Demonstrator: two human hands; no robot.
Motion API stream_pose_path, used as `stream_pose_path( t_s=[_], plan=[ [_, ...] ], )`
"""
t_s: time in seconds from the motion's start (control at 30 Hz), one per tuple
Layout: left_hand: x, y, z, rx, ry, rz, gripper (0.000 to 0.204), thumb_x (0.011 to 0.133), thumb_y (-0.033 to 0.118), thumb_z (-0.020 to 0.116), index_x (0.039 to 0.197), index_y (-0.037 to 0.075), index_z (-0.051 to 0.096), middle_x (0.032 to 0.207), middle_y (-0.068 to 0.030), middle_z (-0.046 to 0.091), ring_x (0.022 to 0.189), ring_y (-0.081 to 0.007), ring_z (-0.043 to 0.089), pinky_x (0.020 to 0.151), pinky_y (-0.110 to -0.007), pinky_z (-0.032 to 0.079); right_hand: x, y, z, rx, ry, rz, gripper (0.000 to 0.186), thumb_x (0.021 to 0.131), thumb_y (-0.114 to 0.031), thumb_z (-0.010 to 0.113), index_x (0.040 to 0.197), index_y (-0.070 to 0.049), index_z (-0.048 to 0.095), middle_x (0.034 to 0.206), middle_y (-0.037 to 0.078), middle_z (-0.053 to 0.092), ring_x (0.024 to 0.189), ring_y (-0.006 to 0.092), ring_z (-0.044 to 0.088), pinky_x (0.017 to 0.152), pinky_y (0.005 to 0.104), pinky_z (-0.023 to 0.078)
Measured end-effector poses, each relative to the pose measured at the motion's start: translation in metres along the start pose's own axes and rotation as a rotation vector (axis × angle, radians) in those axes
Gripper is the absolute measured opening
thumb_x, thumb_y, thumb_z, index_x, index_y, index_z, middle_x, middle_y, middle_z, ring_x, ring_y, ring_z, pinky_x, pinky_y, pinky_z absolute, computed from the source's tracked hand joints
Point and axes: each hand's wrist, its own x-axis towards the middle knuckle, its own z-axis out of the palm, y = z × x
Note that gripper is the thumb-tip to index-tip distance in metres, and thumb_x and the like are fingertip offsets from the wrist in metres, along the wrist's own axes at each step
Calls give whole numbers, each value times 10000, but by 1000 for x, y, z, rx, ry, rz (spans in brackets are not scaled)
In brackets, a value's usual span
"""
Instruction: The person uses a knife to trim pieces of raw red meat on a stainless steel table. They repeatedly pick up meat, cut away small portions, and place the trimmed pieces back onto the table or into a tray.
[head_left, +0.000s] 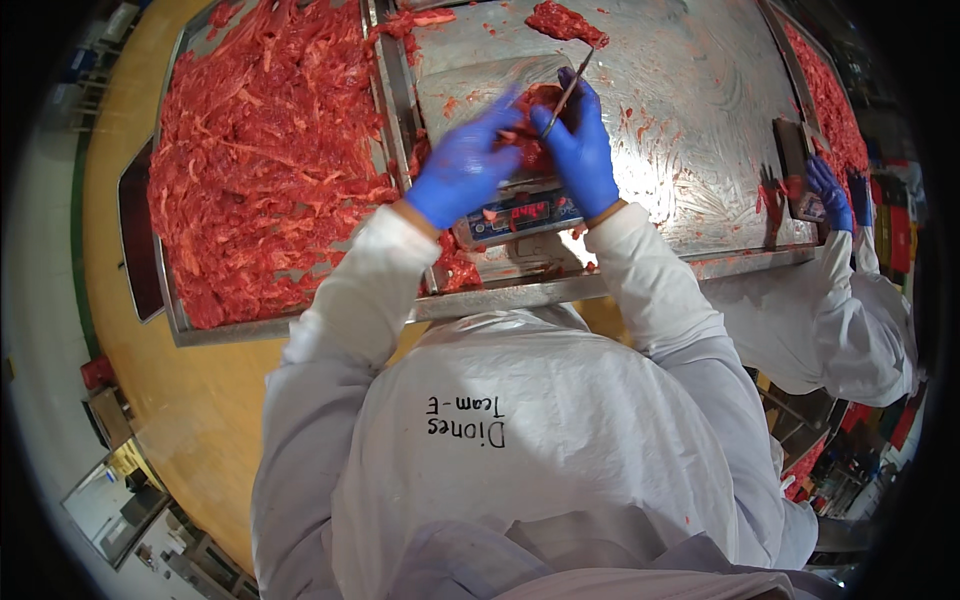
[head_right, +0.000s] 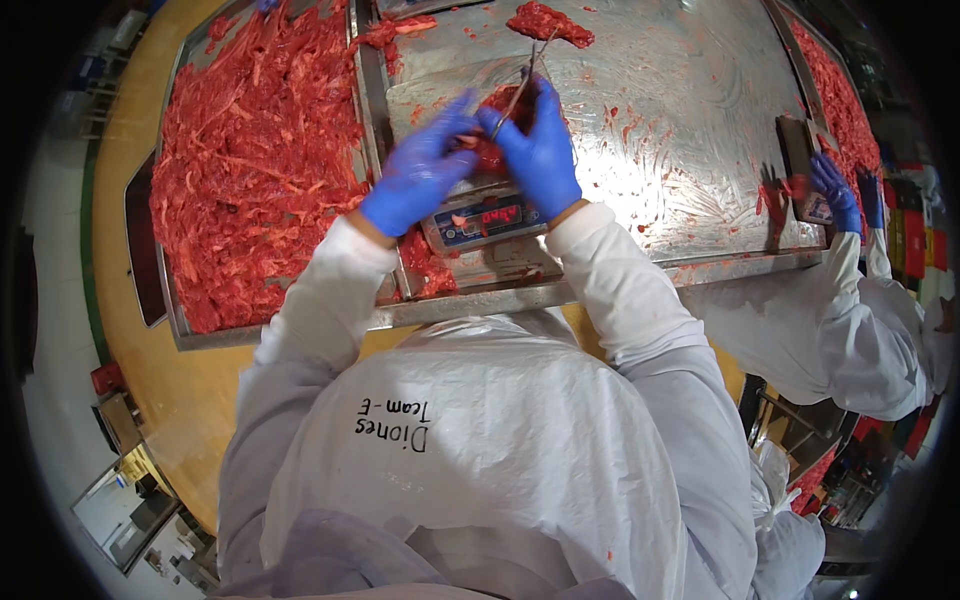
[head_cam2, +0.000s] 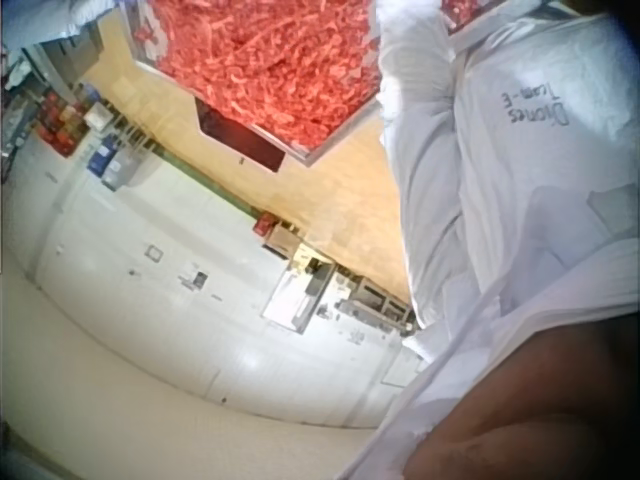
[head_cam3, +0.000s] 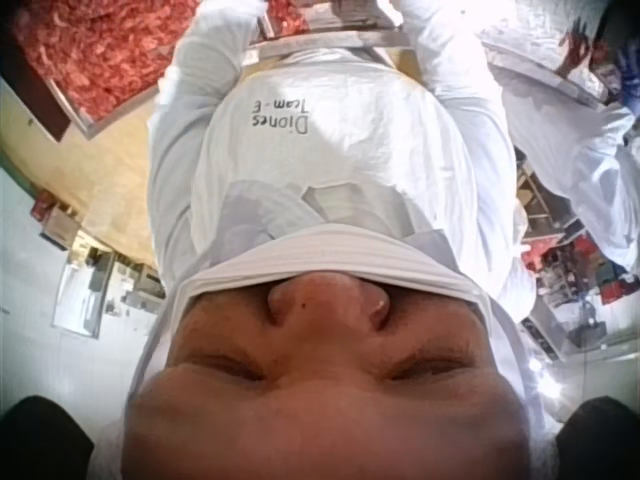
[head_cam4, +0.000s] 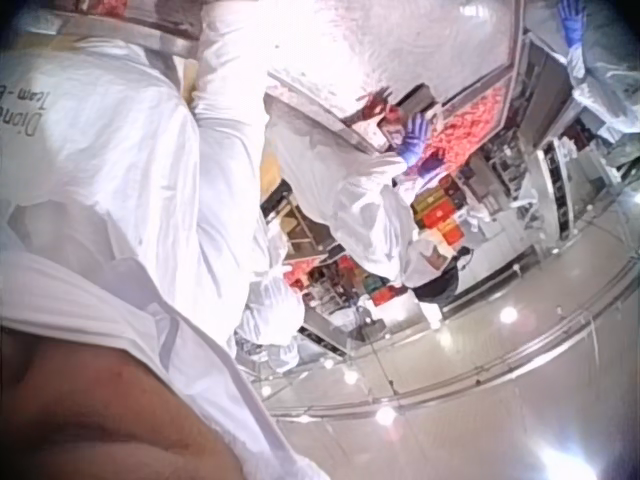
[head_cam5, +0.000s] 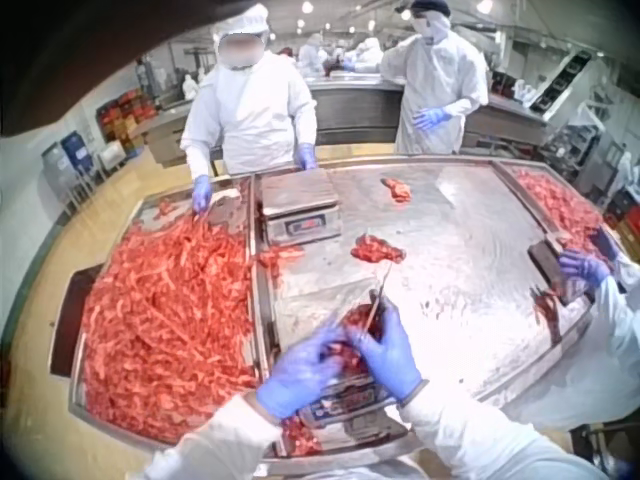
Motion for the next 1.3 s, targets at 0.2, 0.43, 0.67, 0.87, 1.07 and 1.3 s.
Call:
stream_pose_path(
  t_s=[0.2,0.43,0.67,0.87,1.07,1.3],
  plan=[
    [-44,-46,-55,-155,478,-79,499,965,5,621,1455,13,525,1266,-122,656,1116,-136,616,974,-277,510,-43,-14,32,-501,-582,-442,686,741,-358,876,1289,-85,566,1292,161,611,1212,370,611,1010,452,511],
    [-84,-46,-105,364,486,-256,535,898,66,700,1418,43,575,1375,-154,600,1239,-216,577,1060,-363,473,137,59,-157,-1081,65,-287,818,785,-547,814,1373,-32,571,1359,213,623,1242,382,611,1036,445,500],
    [-187,-157,-300,1053,945,-796,909,813,460,820,1536,69,433,1435,-290,527,1273,-417,556,1116,-457,432,26,120,-189,-1276,81,78,882,806,-517,783,1457,-4,480,1471,216,528,1418,391,435,1223,488,257],
    [-93,-124,-160,715,508,-687,842,794,503,820,1430,21,550,1417,-246,586,1330,-370,540,1123,-446,417,13,132,-191,-1308,138,27,913,785,-535,794,1458,-3,481,1498,245,498,1456,407,389,1237,514,221],
    [-82,-132,-95,874,362,-449,184,872,129,633,1047,83,663,1087,-241,638,978,-458,619,851,-504,518,13,137,-191,-1341,133,32,879,788,-542,780,1443,-23,507,1482,209,519,1410,383,441,1199,492,288],
    [-13,31,-95,1,51,-501,170,894,34,657,1064,28,661,950,-55,631,721,-126,664,614,-293,543,-5,133,-191,-1308,175,21,869,776,-524,808,1420,-21,509,1396,199,559,1296,424,503,1123,469,391]
  ],
)
